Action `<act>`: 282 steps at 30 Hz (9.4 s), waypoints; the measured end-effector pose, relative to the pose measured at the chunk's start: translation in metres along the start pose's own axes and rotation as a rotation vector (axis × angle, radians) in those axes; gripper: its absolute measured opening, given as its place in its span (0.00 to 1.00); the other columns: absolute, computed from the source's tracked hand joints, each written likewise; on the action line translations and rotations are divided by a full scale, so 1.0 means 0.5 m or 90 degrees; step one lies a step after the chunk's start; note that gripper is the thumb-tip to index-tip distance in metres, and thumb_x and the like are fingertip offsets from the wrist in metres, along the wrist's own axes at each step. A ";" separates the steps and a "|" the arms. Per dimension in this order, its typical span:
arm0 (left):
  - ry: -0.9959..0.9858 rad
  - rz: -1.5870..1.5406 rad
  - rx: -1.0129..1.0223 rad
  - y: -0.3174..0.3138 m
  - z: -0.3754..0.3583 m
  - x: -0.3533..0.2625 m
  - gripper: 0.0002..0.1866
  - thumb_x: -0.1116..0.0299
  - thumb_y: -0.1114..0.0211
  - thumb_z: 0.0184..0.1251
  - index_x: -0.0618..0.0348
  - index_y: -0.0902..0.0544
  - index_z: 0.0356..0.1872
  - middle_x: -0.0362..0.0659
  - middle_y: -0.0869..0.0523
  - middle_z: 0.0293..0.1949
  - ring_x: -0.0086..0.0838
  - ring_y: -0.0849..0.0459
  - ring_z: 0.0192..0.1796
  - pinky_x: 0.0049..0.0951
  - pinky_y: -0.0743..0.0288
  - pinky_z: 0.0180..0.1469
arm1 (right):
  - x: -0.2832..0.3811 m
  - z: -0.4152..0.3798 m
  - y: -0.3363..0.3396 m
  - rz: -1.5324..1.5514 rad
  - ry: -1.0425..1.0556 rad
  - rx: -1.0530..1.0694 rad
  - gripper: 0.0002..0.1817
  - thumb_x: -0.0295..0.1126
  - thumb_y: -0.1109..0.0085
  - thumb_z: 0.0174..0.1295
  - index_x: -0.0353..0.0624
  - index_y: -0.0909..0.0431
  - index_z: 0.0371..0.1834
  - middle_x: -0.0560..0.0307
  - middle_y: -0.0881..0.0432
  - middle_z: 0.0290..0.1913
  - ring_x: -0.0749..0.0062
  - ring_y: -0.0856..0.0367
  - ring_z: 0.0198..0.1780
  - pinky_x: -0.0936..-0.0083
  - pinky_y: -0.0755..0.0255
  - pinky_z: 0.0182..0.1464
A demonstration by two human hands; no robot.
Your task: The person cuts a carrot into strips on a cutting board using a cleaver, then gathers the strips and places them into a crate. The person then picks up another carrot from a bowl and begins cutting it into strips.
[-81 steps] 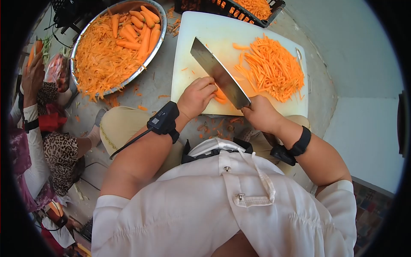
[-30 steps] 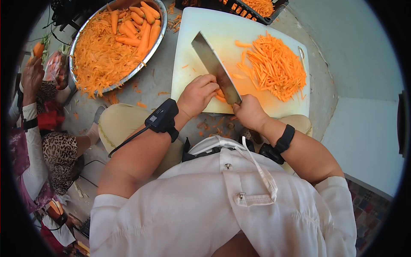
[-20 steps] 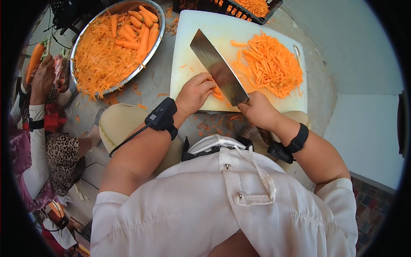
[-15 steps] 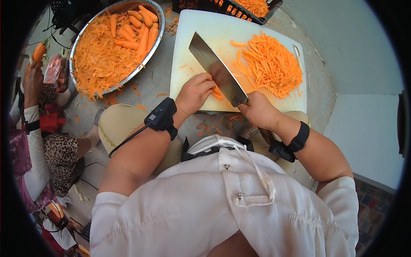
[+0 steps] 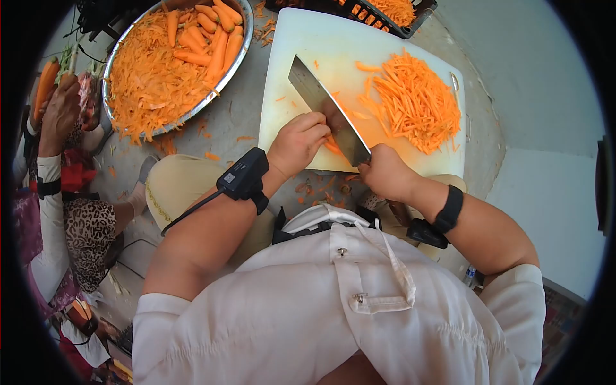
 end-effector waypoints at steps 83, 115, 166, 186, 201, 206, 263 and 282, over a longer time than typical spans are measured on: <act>0.013 0.054 -0.017 0.005 -0.016 0.008 0.07 0.78 0.34 0.49 0.61 0.20 0.31 0.44 0.21 0.35 0.37 0.21 0.39 0.29 0.25 0.41 | -0.010 -0.019 0.022 -0.034 0.065 -0.026 0.13 0.30 0.48 0.54 0.27 0.22 0.31 0.32 0.21 0.28 0.45 0.19 0.35 0.61 0.27 0.40; 0.026 0.047 -0.002 0.006 -0.019 0.005 0.07 0.80 0.35 0.50 0.61 0.20 0.31 0.43 0.22 0.33 0.35 0.21 0.36 0.28 0.25 0.38 | -0.065 0.026 -0.046 0.139 0.085 -0.118 0.13 0.31 0.46 0.53 0.28 0.23 0.31 0.33 0.22 0.25 0.44 0.20 0.32 0.62 0.26 0.38; -0.015 0.133 0.000 0.015 -0.034 -0.006 0.07 0.79 0.35 0.46 0.60 0.21 0.29 0.44 0.21 0.31 0.38 0.23 0.37 0.32 0.26 0.39 | 0.004 0.042 -0.057 0.010 0.077 -0.093 0.13 0.30 0.47 0.51 0.27 0.22 0.29 0.30 0.22 0.30 0.43 0.20 0.36 0.62 0.26 0.41; 0.104 0.219 0.024 0.043 -0.070 -0.031 0.06 0.68 0.31 0.45 0.53 0.21 0.23 0.36 0.21 0.24 0.32 0.23 0.33 0.32 0.32 0.40 | -0.007 -0.024 -0.060 -0.047 0.151 -0.145 0.13 0.31 0.48 0.53 0.29 0.22 0.26 0.32 0.22 0.28 0.42 0.21 0.33 0.60 0.26 0.40; 0.131 0.223 0.048 0.027 -0.066 -0.023 0.09 0.64 0.29 0.45 0.52 0.20 0.25 0.35 0.21 0.23 0.31 0.23 0.33 0.32 0.33 0.41 | -0.018 0.018 -0.061 -0.001 0.108 -0.105 0.11 0.29 0.48 0.53 0.29 0.21 0.28 0.37 0.21 0.24 0.53 0.19 0.26 0.65 0.26 0.30; 0.160 0.232 0.067 0.022 -0.044 -0.024 0.15 0.62 0.28 0.43 0.55 0.19 0.33 0.41 0.20 0.35 0.36 0.24 0.41 0.36 0.31 0.47 | -0.049 -0.012 -0.045 0.319 0.142 -0.090 0.09 0.28 0.49 0.55 0.30 0.25 0.27 0.52 0.27 0.14 0.70 0.28 0.12 0.72 0.32 0.17; 0.331 -0.337 -0.027 -0.387 0.479 -0.141 0.30 0.45 0.56 0.70 0.63 0.27 0.56 0.49 0.30 0.59 0.36 0.34 0.63 0.37 0.49 0.66 | -0.366 -0.086 0.029 1.334 0.364 -0.184 0.07 0.26 0.56 0.58 0.45 0.35 0.22 0.65 0.37 0.13 0.76 0.38 0.12 0.75 0.39 0.24; 0.533 -0.287 -0.002 0.014 0.134 -0.074 0.20 0.56 0.51 0.71 0.60 0.25 0.52 0.38 0.18 0.37 0.20 0.20 0.38 0.21 0.28 0.41 | -0.224 -0.036 -0.031 1.105 0.343 -0.042 0.04 0.23 0.51 0.58 0.40 0.33 0.35 0.61 0.34 0.17 0.77 0.36 0.13 0.78 0.35 0.18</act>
Point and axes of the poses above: each hand's wrist, its own z-axis towards the middle knuckle, its own y-axis out of the back of the hand, x = y × z, the point moved 1 cm from there along z, towards the middle knuckle
